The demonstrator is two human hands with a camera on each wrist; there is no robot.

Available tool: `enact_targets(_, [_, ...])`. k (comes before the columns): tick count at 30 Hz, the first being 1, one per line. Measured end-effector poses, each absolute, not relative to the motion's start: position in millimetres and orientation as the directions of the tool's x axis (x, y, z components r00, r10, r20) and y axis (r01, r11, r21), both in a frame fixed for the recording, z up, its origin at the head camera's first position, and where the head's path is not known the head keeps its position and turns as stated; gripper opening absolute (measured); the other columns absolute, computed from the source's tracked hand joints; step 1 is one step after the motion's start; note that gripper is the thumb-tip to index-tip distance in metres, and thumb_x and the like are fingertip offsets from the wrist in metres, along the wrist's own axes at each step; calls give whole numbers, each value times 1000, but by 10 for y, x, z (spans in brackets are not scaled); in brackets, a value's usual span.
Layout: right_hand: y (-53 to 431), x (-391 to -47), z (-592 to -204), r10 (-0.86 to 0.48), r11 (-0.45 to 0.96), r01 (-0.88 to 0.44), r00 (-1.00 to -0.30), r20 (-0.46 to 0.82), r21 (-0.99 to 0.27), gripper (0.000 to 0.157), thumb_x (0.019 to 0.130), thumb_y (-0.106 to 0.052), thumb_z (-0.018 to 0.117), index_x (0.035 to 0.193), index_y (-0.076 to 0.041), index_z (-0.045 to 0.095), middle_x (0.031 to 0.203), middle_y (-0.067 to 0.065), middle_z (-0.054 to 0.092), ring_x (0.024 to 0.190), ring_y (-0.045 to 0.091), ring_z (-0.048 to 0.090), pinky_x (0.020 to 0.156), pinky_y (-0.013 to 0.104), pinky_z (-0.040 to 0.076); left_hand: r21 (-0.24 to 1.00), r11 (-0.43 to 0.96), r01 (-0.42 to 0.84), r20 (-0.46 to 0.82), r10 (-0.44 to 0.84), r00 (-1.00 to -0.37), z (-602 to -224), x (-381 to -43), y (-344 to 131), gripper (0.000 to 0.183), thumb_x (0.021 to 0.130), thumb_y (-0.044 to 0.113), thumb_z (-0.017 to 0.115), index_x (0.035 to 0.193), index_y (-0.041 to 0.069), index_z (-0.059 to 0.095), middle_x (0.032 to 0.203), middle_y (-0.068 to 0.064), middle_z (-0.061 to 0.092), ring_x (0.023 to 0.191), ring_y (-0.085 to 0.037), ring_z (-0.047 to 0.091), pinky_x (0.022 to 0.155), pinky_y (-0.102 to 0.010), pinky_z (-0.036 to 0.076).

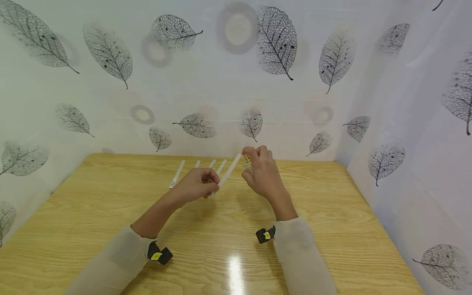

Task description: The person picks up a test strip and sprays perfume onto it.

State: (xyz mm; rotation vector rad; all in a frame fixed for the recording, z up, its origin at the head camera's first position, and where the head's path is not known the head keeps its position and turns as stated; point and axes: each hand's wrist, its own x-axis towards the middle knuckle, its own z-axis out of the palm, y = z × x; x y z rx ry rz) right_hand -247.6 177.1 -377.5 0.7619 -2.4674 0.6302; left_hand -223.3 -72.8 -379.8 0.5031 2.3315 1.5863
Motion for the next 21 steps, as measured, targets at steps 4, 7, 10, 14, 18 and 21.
enact_targets(4, [1772, -2480, -3779, -388, 746, -607, -731, 562, -275, 54, 88, -6, 70, 132, -19, 40, 108, 19, 44, 91, 35, 45, 59, 41, 37, 938, 324, 121, -37, 441, -897, -3802, -2233, -727, 8, 96, 11, 66, 102, 6, 65, 87, -10, 63, 68, -19, 58, 70, -51, 55])
enact_targets(7, [1770, -2485, -3781, -387, 745, -607, -732, 561, -277, 56, 87, -4, 71, 131, -19, 40, 108, 18, 44, 92, 36, 45, 59, 41, 37, 940, 319, 122, -36, 448, -894, -3804, -2231, -726, 8, 96, 10, 65, 102, 5, 65, 87, -10, 63, 68, -19, 57, 71, -51, 54])
enact_targets(10, [1768, -2490, -3786, -387, 744, -607, -732, 560, -280, 57, 86, -3, 72, 130, -20, 40, 108, 18, 43, 92, 36, 45, 59, 42, 37, 939, 319, 128, -31, 450, -893, -3807, -2230, -725, 8, 96, 10, 65, 102, 5, 64, 86, -10, 63, 67, -19, 57, 70, -51, 54])
enact_targets(14, [1770, -2495, -3792, -384, 752, -605, -725, 572, -262, 58, 85, -4, 73, 131, -21, 42, 107, 18, 44, 91, 36, 46, 60, 42, 37, 939, 318, 128, -30, 449, -893, -3809, -2233, -726, 7, 97, 10, 65, 102, 5, 64, 86, -10, 62, 67, -19, 56, 70, -51, 54])
enact_targets(18, [1767, -2504, -3795, -389, 768, -605, -703, 596, -212, 58, 85, -6, 73, 131, -22, 43, 107, 17, 45, 86, 35, 46, 62, 43, 36, 939, 321, 121, -36, 444, -895, -3809, -2239, -726, 7, 97, 11, 65, 102, 5, 64, 87, -10, 62, 67, -19, 56, 70, -50, 54])
enact_targets(21, [1760, -2509, -3796, -396, 779, -604, -684, 613, -171, 57, 85, -7, 74, 131, -22, 44, 105, 17, 45, 83, 34, 44, 63, 44, 35, 940, 322, 116, -41, 443, -896, -3808, -2240, -725, 7, 97, 11, 65, 102, 5, 64, 87, -10, 62, 68, -19, 56, 70, -49, 54])
